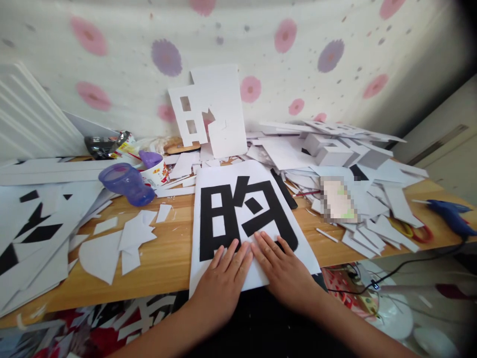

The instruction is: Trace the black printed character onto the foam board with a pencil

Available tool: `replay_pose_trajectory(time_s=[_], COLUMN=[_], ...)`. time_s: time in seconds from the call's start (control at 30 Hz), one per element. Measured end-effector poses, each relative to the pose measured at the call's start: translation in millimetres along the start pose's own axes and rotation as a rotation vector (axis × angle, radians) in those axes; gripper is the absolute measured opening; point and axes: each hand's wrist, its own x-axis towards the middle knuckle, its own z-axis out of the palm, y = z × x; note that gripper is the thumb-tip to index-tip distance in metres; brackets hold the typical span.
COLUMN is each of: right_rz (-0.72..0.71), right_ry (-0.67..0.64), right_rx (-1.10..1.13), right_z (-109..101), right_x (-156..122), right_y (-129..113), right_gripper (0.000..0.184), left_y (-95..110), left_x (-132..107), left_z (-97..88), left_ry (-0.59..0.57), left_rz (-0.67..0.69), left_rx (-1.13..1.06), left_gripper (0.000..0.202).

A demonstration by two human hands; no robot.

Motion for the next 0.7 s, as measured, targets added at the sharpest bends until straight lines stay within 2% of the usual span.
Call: replay_pose_trajectory(time_s=[0.07,0.13,0.23,0.37,0.7], right_rz=[0.000,-0.002,-0.003,-0.007,-0.012], right_ry=[-0.003,-0.005,-0.019,-0.043,-0.045], right_rx=[0.003,0.013,0.029,0.045,0.065], right_z=[-0.7,-1.4,-2.6,-4.1,-2.6], right_x=[0.3,0.8,1.5,1.8,1.5], right_y=[0.1,0.4,0.7,0.6,1.1], right_gripper=[0.063,0.065,0.066,0.068,0.069], left_y=[0.6,-0.5,-8.0,-30.2,-97.8], left_x=[1.7,3.6,9.0,24.5,75.2], left_z=[-6.2,-12.5,-18.1,-17.2,-3.2], left_ry=[-0.090,-0.157,-0.193,-0.207,-0.148], left_rz=[-0.047,-0.078,-0.085,-0.119,-0.130], left_rx=[-0.083,-0.183,-0.283,-0.287,-0.242], left_gripper=[0.066,0.078,0.096,0.088,0.068])
